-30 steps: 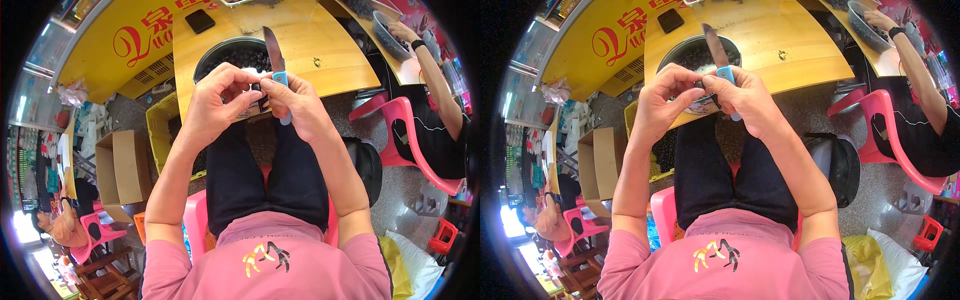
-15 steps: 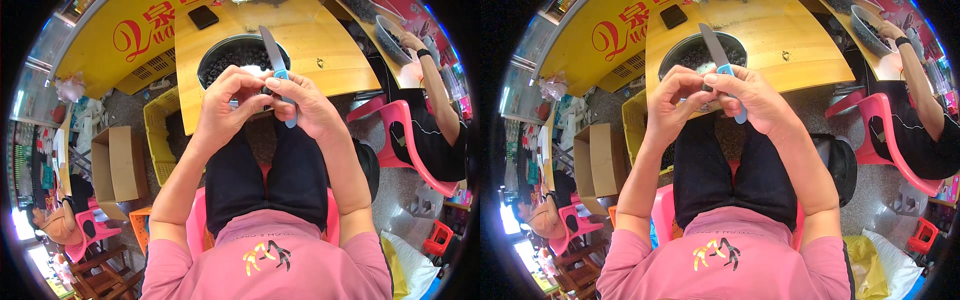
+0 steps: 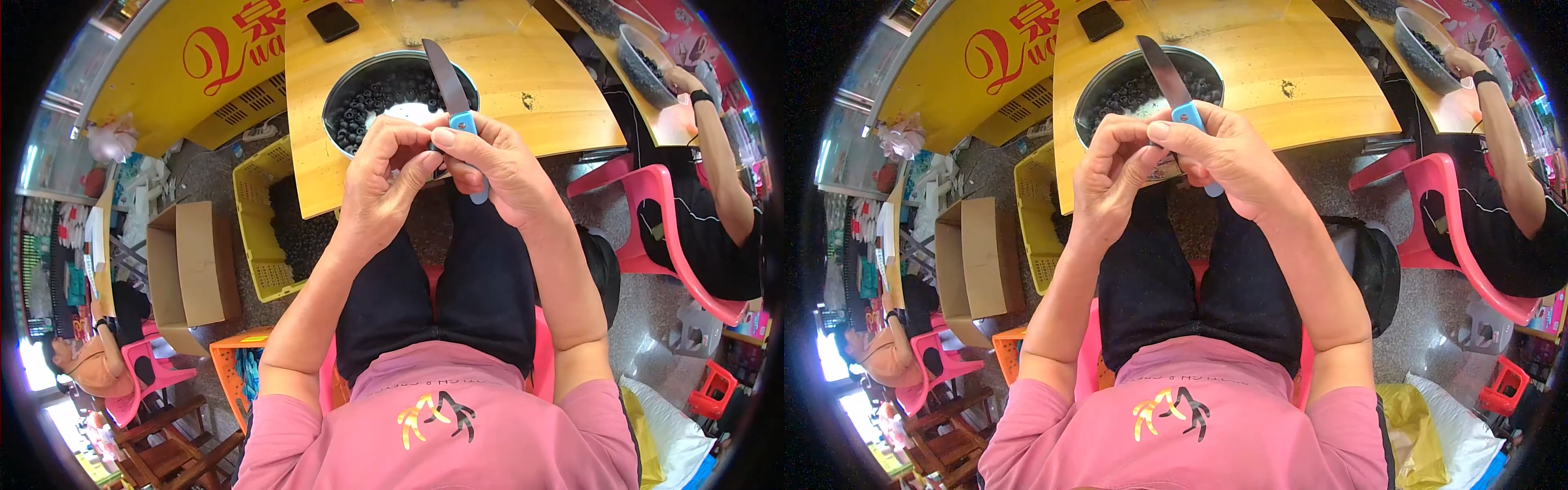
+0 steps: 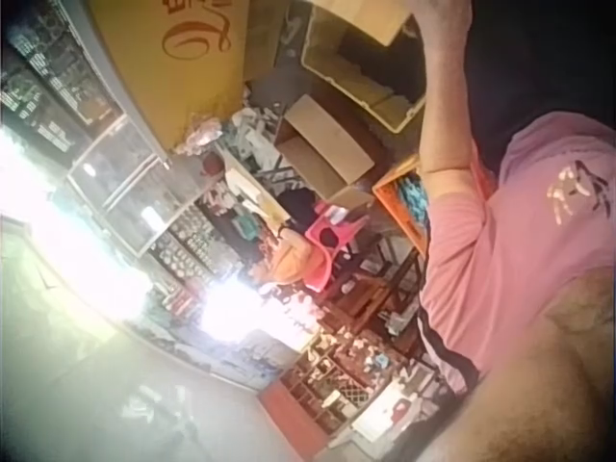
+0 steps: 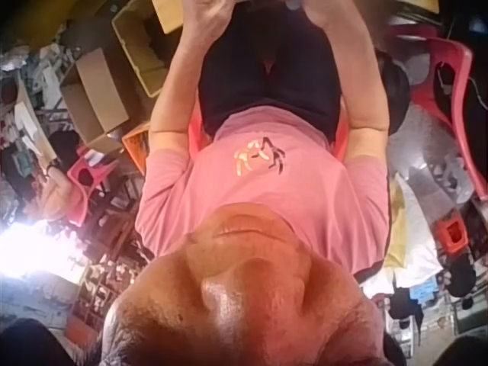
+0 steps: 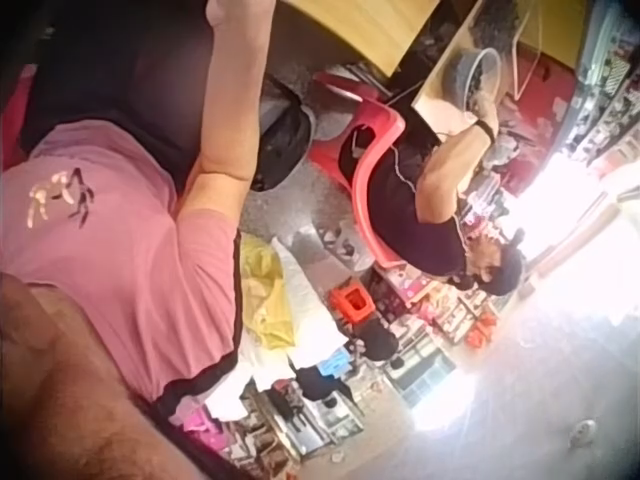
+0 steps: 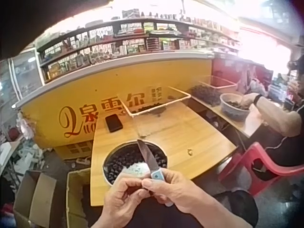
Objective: Trimming the ends or peeling small black vegetables using a hand-held knife.
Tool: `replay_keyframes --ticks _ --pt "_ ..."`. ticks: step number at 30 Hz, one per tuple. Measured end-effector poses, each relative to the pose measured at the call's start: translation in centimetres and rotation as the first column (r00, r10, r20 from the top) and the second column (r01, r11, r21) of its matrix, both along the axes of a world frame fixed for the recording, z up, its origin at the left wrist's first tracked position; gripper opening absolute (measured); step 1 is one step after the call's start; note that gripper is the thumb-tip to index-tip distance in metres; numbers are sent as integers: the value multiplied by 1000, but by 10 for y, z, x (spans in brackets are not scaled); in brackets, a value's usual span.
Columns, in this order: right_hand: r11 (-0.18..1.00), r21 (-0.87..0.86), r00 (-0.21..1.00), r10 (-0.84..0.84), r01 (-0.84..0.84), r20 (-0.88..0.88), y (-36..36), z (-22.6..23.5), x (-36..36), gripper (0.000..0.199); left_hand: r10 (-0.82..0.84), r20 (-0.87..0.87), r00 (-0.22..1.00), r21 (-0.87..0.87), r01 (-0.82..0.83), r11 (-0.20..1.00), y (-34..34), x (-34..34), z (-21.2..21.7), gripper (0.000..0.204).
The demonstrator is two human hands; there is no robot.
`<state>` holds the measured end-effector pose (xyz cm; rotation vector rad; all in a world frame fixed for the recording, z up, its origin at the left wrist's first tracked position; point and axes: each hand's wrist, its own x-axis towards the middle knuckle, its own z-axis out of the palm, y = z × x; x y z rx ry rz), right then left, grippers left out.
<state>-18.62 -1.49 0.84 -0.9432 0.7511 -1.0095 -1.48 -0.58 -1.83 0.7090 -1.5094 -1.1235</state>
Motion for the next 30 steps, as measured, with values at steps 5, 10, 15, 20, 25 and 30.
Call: replay_keyframes --ticks 5,10,15,20,25,30 --pt "1000 4 997 31 -31 68 0 -3 0 20 -8 -85 996 23 10 1000 4 -4 3 15" --pt "955 -281 976 -140 89 -167 4 -8 1 20 1 -173 985 178 30 984 6 -1 3 17" --pt "512 -854 681 -594 -91 -429 10 -8 -5 15 66 -129 989 141 -48 989 6 -1 7 17" --pt "368 -915 576 -718 -163 -392 9 -10 -5 15 64 -120 991 118 -50 992 5 -1 4 17" --pt "376 -912 564 -723 -165 -400 10 -9 -6 16 40 -119 992 137 -24 990 3 1 2 16" --pt "380 -911 558 -726 -160 -401 8 -12 -7 16 44 -106 993 120 -31 992 2 2 1 16"
